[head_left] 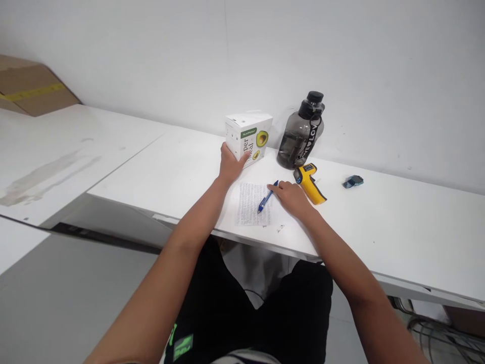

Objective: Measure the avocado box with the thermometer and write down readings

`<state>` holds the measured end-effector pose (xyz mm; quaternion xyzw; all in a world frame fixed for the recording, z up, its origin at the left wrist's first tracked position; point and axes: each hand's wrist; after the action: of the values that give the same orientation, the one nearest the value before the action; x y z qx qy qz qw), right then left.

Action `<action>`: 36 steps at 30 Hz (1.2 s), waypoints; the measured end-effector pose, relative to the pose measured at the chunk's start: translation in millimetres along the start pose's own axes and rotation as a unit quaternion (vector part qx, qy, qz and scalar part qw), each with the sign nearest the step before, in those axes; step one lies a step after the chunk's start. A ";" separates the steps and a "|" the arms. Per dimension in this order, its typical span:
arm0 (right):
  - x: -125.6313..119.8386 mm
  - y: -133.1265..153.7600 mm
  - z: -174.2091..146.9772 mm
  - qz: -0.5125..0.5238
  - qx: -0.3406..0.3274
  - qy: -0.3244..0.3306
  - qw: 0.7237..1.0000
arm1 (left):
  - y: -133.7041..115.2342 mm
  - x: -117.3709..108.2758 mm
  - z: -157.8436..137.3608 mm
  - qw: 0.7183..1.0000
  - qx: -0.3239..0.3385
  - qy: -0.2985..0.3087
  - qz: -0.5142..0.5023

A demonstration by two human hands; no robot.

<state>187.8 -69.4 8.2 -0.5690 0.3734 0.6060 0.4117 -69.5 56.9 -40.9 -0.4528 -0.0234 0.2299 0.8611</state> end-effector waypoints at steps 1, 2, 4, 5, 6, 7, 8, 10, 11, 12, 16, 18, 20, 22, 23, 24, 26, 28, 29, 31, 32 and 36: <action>0.1 -1.8 -0.5 0.021 -0.004 0.007 1.000 | 0.2 0.1 0.0 1.000 0.002 0.001 0.002; 0.1 -5.3 -1.9 0.055 0.005 0.001 0.998 | 0.4 0.2 0.0 1.000 0.002 0.002 0.004; -0.4 -14.3 -6.8 0.164 0.054 -0.052 0.984 | 1.0 0.3 -0.1 1.000 0.000 0.004 -0.002; -0.6 -18.1 -10.0 0.233 0.084 -0.089 0.965 | 1.3 0.4 -0.2 1.000 -0.001 0.004 -0.008; -0.8 -20.4 -13.5 0.304 0.108 -0.123 0.939 | 1.5 0.3 -0.3 1.000 -0.002 0.003 -0.014; -0.8 -20.8 -17.0 0.370 0.122 -0.145 0.910 | 1.6 0.2 -0.3 1.000 -0.003 0.003 -0.019; -0.5 -19.2 -20.2 0.426 0.126 -0.152 0.883 | 1.5 0.0 -0.4 1.000 -0.004 0.003 -0.022; 1.1 -11.0 -24.8 0.510 0.114 -0.126 0.843 | 0.7 -0.6 -0.4 1.000 -0.008 0.007 -0.022; 2.4 -5.6 -25.9 0.541 0.108 -0.101 0.828 | 0.1 -0.9 -0.5 1.000 -0.009 0.009 -0.021; 3.9 -0.4 -26.3 0.567 0.101 -0.076 0.814 | -0.7 -1.1 -0.6 1.000 -0.009 0.011 -0.021; 8.5 11.6 -23.5 0.599 0.096 -0.005 0.795 | -3.8 -1.1 -0.8 1.000 -0.007 0.010 -0.027; 8.5 12.6 -22.2 0.556 0.115 0.003 0.823 | -4.6 -0.6 -0.7 1.000 -0.011 0.009 -0.023; 7.4 12.5 -22.0 0.509 0.135 0.003 0.850 | -4.4 -0.3 -0.5 1.000 -0.015 0.010 -0.017; 6.1 12.7 -22.5 0.490 0.139 0.007 0.861 | -3.3 -0.1 -0.5 1.000 -0.016 0.009 -0.018; 5.6 12.9 -22.9 0.488 0.138 0.011 0.862 | -2.4 0.1 -0.5 1.000 -0.017 0.007 -0.023; 5.2 13.1 -23.3 0.489 0.137 0.015 0.861 | -1.3 0.2 -0.5 0.999 -0.019 0.003 -0.029; 5.0 13.4 -23.7 0.494 0.138 0.021 0.858 | 0.8 0.5 -0.5 0.999 -0.024 -0.005 -0.043; 5.6 13.4 -23.5 0.497 0.139 0.024 0.856 | 2.1 0.7 -0.3 0.998 -0.028 -0.010 -0.053; 6.0 13.3 -23.3 0.497 0.139 0.025 0.856 | 2.3 0.7 -0.2 0.998 -0.030 -0.011 -0.055; 7.2 12.9 -22.8 0.496 0.136 0.025 0.857 | 1.8 0.6 0.0 0.998 -0.031 -0.012 -0.053; 7.7 12.8 -22.7 0.494 0.135 0.024 0.858 | 1.3 0.4 0.0 0.998 -0.033 -0.011 -0.050; 8.6 12.5 -22.8 0.492 0.131 0.019 0.861 | 0.8 0.2 -0.1 0.998 -0.041 -0.006 -0.050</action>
<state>184.8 -94.6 -2.3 -0.2636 0.6880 0.6646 0.1240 -69.6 57.3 -41.6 -0.4844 -0.0601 0.1884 0.8522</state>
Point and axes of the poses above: each hand's wrist, its own z-axis towards the middle knuckle, its own x-axis out of the palm, y = z × x, and after that the axes turned 10 degrees about x, right-handed
